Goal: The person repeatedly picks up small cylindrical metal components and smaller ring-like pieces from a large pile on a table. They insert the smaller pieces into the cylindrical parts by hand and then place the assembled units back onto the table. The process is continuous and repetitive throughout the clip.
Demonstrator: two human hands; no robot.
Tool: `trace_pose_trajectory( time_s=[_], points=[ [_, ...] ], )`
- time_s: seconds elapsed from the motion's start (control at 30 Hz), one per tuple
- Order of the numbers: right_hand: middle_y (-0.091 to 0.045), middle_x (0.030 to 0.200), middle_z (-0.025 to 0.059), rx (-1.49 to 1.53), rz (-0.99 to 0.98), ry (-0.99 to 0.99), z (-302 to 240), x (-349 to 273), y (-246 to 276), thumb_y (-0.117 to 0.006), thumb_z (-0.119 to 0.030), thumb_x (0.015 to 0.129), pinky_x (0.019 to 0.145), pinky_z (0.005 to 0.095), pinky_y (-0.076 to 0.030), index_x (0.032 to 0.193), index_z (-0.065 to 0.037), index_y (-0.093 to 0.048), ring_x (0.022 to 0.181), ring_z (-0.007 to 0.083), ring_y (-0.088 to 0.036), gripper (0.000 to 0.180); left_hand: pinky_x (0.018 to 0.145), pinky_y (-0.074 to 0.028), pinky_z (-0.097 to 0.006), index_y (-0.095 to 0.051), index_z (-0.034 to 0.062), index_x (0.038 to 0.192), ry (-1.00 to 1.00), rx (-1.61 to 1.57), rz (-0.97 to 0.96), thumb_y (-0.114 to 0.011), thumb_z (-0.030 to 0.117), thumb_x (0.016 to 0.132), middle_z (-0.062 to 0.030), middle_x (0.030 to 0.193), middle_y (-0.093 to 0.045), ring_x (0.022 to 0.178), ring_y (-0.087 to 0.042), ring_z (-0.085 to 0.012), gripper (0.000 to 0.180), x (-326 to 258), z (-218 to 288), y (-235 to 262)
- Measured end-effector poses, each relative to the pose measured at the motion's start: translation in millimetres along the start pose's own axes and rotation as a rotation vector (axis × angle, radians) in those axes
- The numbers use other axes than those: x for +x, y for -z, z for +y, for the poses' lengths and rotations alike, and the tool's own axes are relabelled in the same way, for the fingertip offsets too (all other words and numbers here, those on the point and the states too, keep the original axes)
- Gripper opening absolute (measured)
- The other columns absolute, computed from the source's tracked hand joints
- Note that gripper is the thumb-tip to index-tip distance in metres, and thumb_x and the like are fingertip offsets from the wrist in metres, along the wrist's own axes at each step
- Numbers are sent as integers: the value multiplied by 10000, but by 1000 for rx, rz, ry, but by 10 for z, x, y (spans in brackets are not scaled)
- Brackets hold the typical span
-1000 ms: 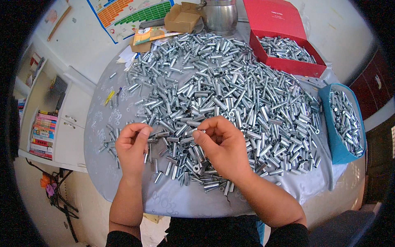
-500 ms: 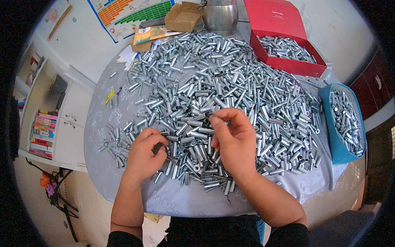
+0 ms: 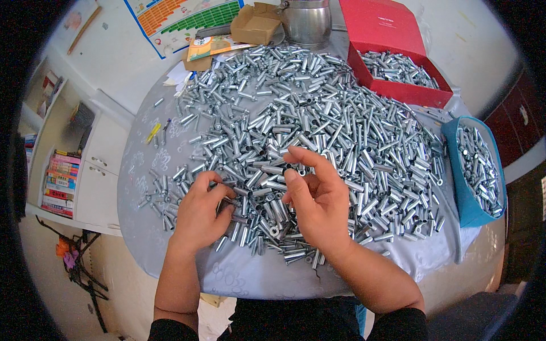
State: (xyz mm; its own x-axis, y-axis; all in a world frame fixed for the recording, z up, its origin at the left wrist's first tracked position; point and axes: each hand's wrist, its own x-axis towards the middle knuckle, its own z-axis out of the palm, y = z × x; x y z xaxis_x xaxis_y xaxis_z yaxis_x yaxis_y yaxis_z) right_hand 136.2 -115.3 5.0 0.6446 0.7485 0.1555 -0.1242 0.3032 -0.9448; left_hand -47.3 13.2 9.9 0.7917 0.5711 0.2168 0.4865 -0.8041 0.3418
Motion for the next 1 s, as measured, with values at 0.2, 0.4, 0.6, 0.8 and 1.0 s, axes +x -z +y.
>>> trace_pose_trajectory(
  time_s=[0.2,0.4,0.6,0.8,1.0],
  points=[
    [-653,984,40,-63,5,-13,44,28,29,-606,-59,922,548,181,-453,1146,-6,-601,620,32,-540,230,775,-492,-390,-603,14,912,33,-6,13,-676,59,764,-136,1090,-523,925,-591,-324,171,-4,28,-66],
    [-619,792,-18,-239,-136,-78,68,-15,27,-642,-95,914,520,190,-405,1022,-6,-654,596,20,-505,140,635,-482,-281,-584,18,990,127,-465,55,-653,68,861,-90,862,-632,705,-595,-162,155,10,114,-51],
    [-646,746,94,-487,-299,99,-71,-37,-15,-713,-163,862,521,263,-453,917,-9,-688,573,128,-569,166,598,-449,-246,-629,23,962,-166,-570,90,-690,56,833,-62,830,-647,688,-574,-115,146,27,134,-81],
    [-632,737,123,-543,-361,177,-19,-11,4,-703,-177,865,547,319,-467,917,-15,-687,598,221,-595,171,601,-427,-227,-657,31,914,-84,-754,74,-756,42,774,-48,876,-662,705,-565,-94,172,-43,142,-94],
    [-619,721,116,-566,-419,80,-46,-13,6,-687,-180,880,556,314,-458,908,-2,-667,605,205,-585,181,516,-401,-201,-670,28,961,-99,-793,184,-764,24,771,-35,803,-655,584,-523,-62,212,-18,153,-184]
  ],
)
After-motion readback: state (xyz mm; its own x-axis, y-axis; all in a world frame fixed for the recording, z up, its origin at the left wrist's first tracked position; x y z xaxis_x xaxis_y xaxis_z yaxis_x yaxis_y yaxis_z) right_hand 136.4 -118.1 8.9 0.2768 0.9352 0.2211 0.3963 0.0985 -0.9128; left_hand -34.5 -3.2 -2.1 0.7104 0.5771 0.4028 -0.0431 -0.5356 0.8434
